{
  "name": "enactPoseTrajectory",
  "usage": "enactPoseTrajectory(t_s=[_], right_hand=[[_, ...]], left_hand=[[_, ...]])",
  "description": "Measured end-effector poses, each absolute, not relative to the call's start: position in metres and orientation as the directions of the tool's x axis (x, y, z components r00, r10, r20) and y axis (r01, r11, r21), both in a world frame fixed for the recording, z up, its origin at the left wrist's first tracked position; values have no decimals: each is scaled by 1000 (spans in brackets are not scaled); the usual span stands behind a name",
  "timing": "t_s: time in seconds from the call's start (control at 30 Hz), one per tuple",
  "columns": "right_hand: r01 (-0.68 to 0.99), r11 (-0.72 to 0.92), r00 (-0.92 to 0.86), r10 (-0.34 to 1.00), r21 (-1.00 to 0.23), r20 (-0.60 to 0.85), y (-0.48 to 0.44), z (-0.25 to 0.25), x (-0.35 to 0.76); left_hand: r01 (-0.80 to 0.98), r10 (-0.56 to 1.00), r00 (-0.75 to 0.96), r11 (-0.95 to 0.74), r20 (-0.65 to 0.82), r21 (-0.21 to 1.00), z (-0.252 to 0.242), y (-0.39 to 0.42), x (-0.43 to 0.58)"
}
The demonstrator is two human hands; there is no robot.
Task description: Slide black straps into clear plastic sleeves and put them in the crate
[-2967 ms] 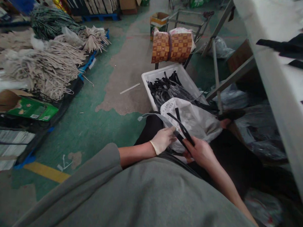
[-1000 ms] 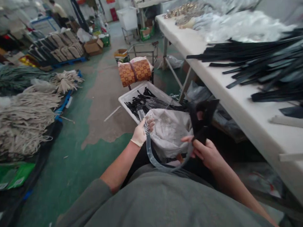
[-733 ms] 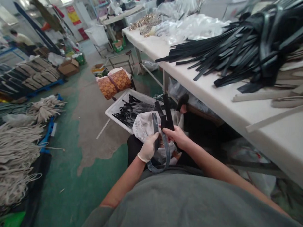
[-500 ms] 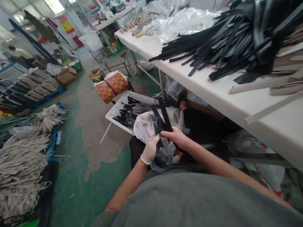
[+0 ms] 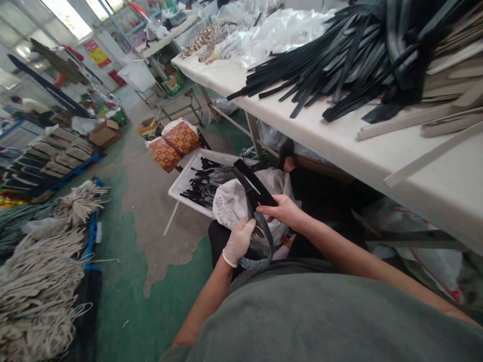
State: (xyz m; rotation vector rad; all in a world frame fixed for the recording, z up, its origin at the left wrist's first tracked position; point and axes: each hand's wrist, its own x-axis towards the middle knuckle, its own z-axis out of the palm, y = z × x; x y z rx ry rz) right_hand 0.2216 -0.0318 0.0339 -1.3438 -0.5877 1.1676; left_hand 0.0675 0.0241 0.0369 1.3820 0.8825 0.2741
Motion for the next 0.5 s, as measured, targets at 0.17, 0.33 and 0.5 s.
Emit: enactPoseTrajectory(t_s=[0.17,0.33,0.5], right_hand=[[-366,-194,380,862,-910,-337,-35,37,221],[-465,-170,351,866,-869,-357,-43,45,212],[-468,-179,343,866,-865,-364,-44,44,209]], left_hand=[[353,637,671,175,-379,919,31,17,69],[378,619,706,81,-343,922,34,19,71],[427,546,751,28,-372,904,32,22,72]])
